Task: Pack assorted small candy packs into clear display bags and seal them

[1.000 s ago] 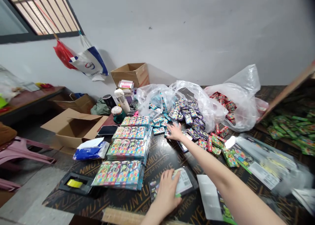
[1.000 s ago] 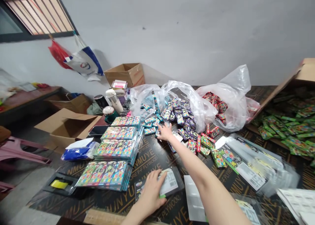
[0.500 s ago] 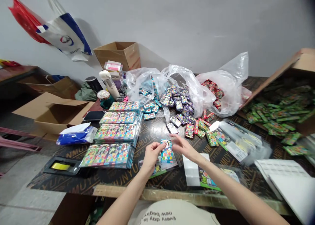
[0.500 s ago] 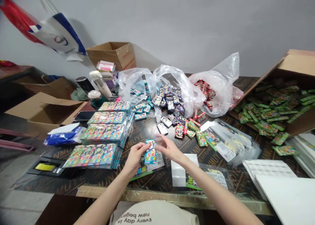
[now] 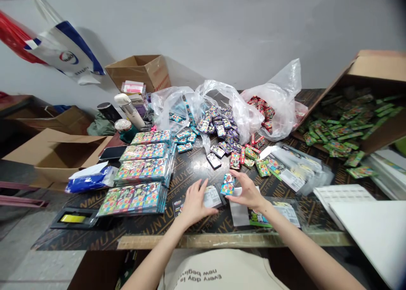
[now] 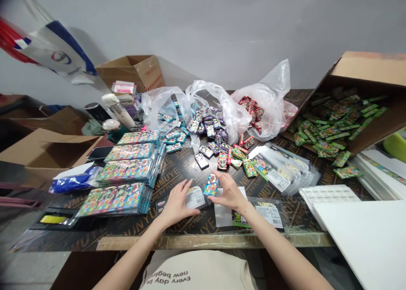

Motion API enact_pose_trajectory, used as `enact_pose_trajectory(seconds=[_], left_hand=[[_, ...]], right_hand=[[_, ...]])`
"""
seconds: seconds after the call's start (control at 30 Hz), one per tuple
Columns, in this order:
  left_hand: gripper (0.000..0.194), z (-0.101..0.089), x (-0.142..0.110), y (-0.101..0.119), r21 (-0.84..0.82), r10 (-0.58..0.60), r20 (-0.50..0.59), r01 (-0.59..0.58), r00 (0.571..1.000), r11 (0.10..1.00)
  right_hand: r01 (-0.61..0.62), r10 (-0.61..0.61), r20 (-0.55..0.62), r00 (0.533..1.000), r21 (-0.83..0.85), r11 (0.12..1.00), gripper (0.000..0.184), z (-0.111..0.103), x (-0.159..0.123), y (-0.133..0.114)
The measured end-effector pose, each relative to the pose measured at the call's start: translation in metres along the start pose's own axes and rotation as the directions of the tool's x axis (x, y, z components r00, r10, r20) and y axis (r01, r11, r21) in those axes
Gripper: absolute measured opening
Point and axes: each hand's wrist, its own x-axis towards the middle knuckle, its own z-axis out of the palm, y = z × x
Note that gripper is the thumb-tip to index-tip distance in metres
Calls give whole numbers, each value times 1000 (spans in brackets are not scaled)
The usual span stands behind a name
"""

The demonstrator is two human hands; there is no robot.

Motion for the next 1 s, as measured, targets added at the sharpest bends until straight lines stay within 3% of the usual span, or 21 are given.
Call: enact_pose_trajectory(seconds=[0.07,0.13,0.43,0.53,0.6,0.73,0.8,0.9,1.0], left_hand=[[101,5,-4,-7,226,56,76,-72,996,971],[100,8,-6,-11,277,86,89,-108,992,955],[100,0,-7,-9,127,217,81,-226,973,966],[100,-5,-6,-9,105,176,59,-181,983,978],[101,-9,-5,-10,86,143,27,-145,989,986],[101,-13,-2,-12,68,129,8,-129,992,989],[101,-11,-3,-12,80,129,13,-129,992,988],[100,-3,-6,-14,125,132,40,-136,990,983],[96,5,-9,-17,180,126,102,-143,987,973]], right_hand=[[-18,19,37,999,-33,999,75,4,-4,10],[-24,27,80,996,-41,999,73,8,-7,13],[37,-97,260,961,226,973,85,9,-10,9],[5,-27,153,988,148,989,90,12,-9,5],[-66,61,54,997,103,992,76,15,-9,-1],[-99,84,110,990,143,985,48,21,7,-7],[-151,151,12,988,100,983,44,26,26,-2],[-303,295,-139,945,-43,952,53,37,63,13],[-366,361,-72,930,-61,929,63,49,90,26]])
